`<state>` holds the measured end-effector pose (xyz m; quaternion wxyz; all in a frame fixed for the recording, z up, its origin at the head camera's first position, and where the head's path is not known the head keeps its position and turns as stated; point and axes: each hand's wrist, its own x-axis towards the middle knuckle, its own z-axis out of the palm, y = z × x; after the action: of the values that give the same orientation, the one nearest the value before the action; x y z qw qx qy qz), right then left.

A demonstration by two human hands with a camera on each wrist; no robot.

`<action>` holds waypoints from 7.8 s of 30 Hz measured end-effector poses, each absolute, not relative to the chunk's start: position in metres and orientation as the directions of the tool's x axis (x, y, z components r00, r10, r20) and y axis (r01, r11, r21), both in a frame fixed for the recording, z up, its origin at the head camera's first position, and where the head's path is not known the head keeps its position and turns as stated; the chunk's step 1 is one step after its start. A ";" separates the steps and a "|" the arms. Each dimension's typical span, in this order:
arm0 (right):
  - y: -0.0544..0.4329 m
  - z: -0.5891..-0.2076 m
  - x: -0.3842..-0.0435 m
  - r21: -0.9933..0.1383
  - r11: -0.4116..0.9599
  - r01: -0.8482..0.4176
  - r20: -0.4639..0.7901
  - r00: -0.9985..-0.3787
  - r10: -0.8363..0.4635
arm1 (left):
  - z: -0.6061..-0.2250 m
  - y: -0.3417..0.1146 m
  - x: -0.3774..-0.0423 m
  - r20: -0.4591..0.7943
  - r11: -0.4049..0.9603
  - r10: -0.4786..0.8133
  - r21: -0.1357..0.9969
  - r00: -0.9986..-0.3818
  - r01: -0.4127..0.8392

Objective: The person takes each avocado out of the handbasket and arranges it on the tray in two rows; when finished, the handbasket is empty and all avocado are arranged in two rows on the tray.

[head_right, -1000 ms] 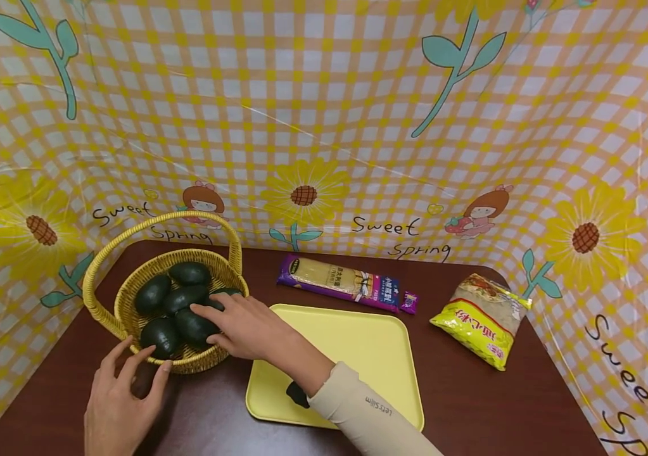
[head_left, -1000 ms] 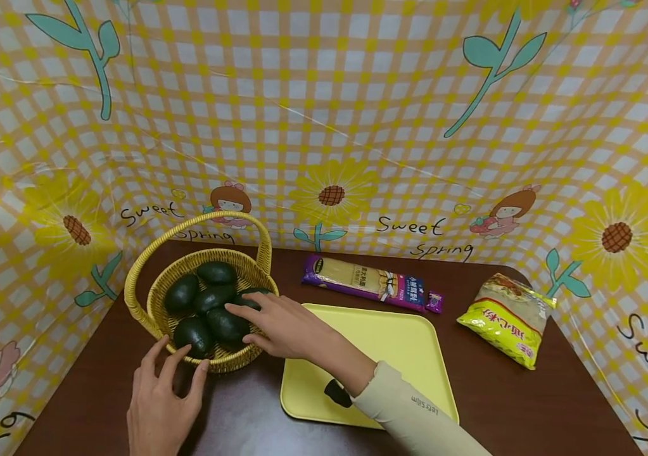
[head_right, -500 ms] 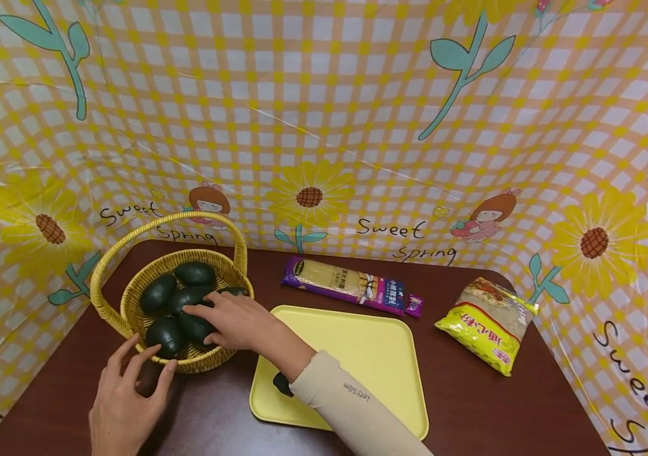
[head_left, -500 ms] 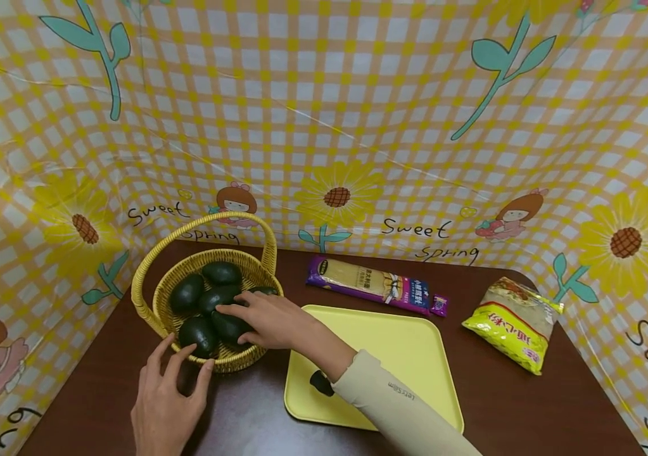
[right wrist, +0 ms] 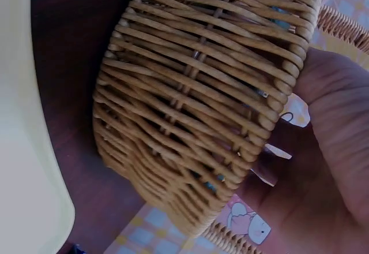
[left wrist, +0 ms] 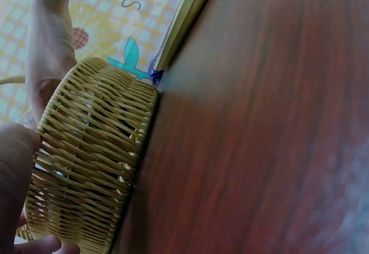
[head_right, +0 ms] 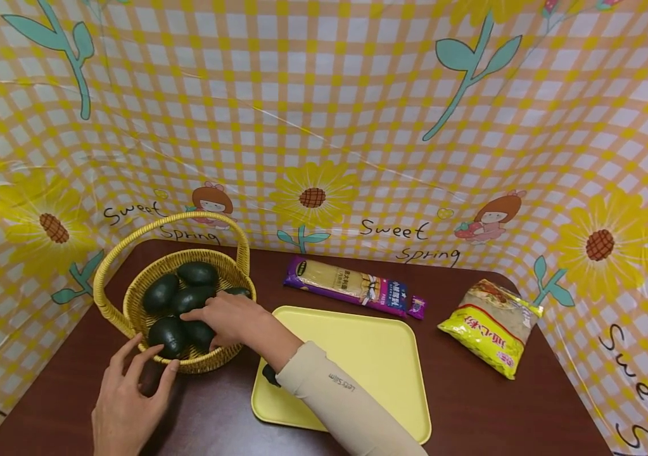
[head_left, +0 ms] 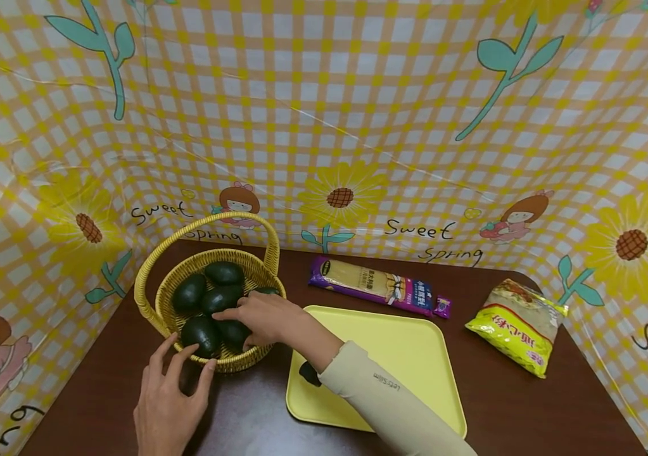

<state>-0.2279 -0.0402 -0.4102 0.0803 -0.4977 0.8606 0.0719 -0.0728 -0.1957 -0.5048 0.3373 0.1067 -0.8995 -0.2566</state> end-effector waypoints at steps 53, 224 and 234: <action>0.016 -0.409 -0.237 -0.126 0.565 -0.815 0.139 -0.579 -0.804 | -0.504 -0.193 -0.071 0.515 0.823 -0.392 0.566 -0.762 -0.041; 0.035 -0.412 -0.205 -0.087 0.730 -0.678 0.222 -0.727 -0.649 | -0.504 -0.192 -0.071 0.503 0.801 -0.419 0.597 -0.756 -0.047; 0.015 -0.415 -0.208 -0.015 0.763 -0.646 0.169 -0.754 -0.635 | -0.506 -0.192 -0.071 0.497 0.803 -0.419 0.594 -0.760 -0.055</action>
<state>-0.2084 0.0149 -0.4146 -0.0773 -0.3422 0.9358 -0.0362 -0.0714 -0.1917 -0.5056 0.3201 0.1324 -0.8939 -0.2846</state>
